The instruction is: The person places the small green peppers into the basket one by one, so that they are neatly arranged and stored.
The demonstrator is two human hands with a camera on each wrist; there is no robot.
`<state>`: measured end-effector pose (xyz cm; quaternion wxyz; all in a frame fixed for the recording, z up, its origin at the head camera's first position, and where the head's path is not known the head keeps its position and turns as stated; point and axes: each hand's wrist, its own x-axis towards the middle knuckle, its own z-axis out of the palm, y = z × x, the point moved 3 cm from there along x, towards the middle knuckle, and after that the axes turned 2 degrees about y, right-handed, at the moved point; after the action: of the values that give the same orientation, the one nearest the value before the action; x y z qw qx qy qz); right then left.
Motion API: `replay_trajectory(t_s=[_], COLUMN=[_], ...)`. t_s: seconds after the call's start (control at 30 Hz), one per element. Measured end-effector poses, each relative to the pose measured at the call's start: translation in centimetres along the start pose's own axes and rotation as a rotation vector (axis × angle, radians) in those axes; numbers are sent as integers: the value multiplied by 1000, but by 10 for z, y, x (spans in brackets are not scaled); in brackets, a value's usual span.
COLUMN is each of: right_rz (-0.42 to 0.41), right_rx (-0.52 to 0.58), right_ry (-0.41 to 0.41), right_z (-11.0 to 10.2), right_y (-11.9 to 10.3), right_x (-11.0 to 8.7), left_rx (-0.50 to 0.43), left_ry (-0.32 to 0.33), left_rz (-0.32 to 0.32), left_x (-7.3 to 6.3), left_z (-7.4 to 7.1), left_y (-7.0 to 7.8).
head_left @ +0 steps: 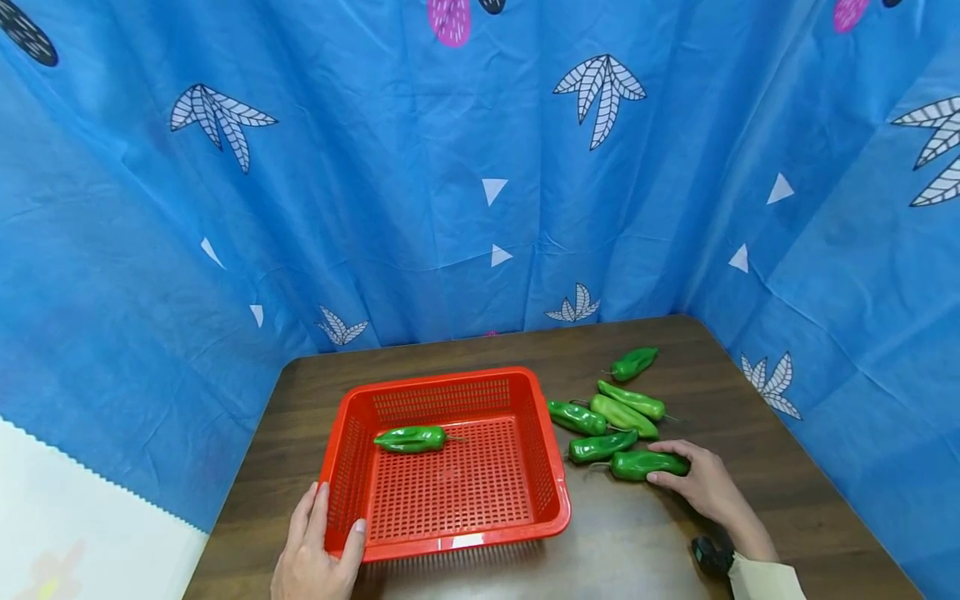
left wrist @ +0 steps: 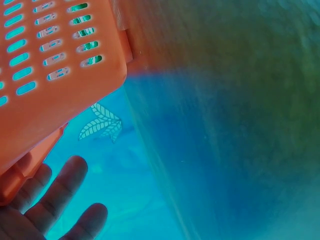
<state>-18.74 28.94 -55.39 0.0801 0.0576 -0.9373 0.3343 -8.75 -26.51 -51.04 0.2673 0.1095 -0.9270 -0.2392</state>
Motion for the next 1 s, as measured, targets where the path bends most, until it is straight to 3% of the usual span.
replay_trajectory(t_s=[0.37, 1.0], right_rz=[31, -5], right_rx=[-3, 81], right_ry=[-5, 220], right_z=[-1, -16], right_y=[-1, -12], right_x=[2, 1], left_rx=[4, 17], left_ry=[-18, -31], left_rz=[-17, -20], left_x=[0, 2], left_z=[0, 0], left_y=[0, 1])
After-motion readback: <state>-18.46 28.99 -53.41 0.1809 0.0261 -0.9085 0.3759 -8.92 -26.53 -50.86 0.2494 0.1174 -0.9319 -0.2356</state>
